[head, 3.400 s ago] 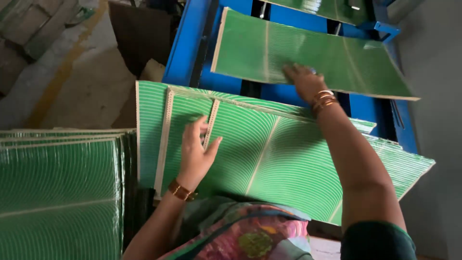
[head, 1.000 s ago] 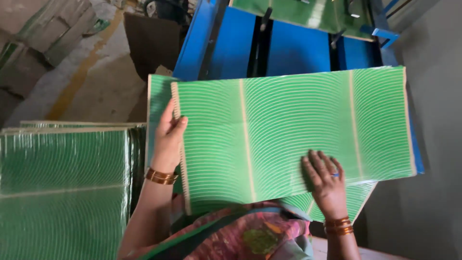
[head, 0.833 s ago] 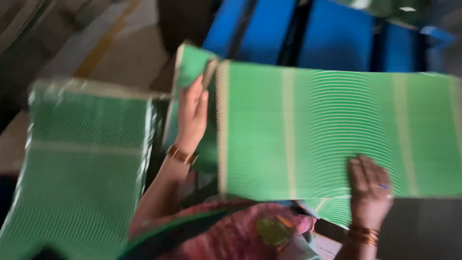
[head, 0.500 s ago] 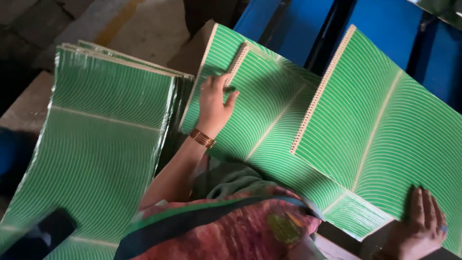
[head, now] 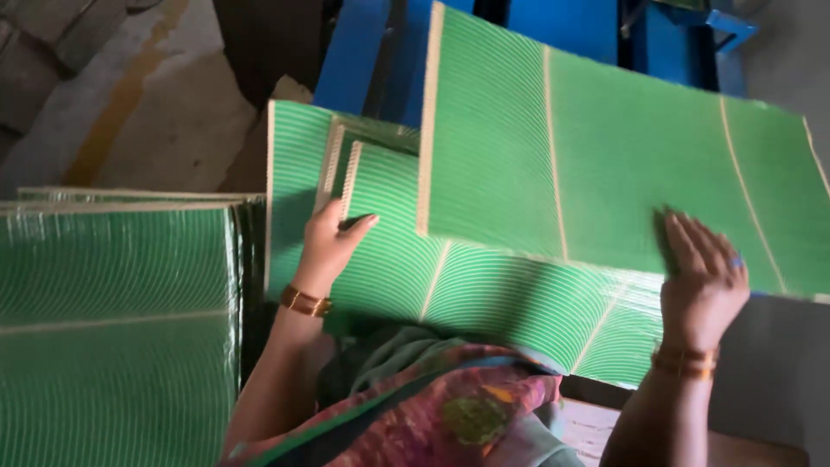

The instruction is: Stacking and aligning large printed paper sheets with a banana-leaf pattern onto a machine or table.

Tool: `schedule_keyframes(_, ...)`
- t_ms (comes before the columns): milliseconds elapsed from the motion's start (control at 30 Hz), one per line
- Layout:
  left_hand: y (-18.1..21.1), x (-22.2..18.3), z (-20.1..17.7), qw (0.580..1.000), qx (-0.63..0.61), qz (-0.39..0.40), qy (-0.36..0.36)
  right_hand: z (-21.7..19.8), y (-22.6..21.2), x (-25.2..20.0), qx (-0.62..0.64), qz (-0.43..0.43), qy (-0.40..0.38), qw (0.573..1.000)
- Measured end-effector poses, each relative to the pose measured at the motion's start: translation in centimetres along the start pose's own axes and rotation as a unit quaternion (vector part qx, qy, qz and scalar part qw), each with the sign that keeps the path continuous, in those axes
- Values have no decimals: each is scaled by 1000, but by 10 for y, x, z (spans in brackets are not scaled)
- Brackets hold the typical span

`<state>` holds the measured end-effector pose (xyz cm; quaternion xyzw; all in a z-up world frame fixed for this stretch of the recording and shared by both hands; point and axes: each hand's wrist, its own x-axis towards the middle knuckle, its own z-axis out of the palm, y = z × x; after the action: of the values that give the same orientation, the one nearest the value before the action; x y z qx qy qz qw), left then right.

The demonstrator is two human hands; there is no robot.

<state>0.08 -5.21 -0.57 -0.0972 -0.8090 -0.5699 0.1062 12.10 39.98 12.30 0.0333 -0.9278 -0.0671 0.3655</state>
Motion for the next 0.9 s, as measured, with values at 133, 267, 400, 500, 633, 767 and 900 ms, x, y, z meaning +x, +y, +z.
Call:
schedule_keyframes(133, 3, 1, 0, 996, -18, -86, -9, 32, 24, 61, 11, -27, -10, 1000)
schedule_keyframes(267, 5, 1, 3, 993, -89, -77, -12, 66, 30, 135, 71, -32, -2, 997)
schedule_keyframes(400, 7, 2, 5, 983, -142, -118, -7, 137, 53, 186, 97, -68, -16, 993)
schedule_keyframes(500, 7, 2, 3, 975, -171, -145, -7, 182, 55, 211, 62, -63, -75, 993)
schedule_keyframes(633, -9, -3, 4, 971, -168, -169, -12, 246, 56, 212, 21, -58, -173, 983)
schedule_keyframes(767, 7, 2, 0, 968, -170, -185, -15, 291, 56, 198, 75, -30, -222, 972)
schedule_keyframes(900, 13, 3, 0, 960, -205, -189, -17, 290, 33, 192, 37, 7, -376, 926)
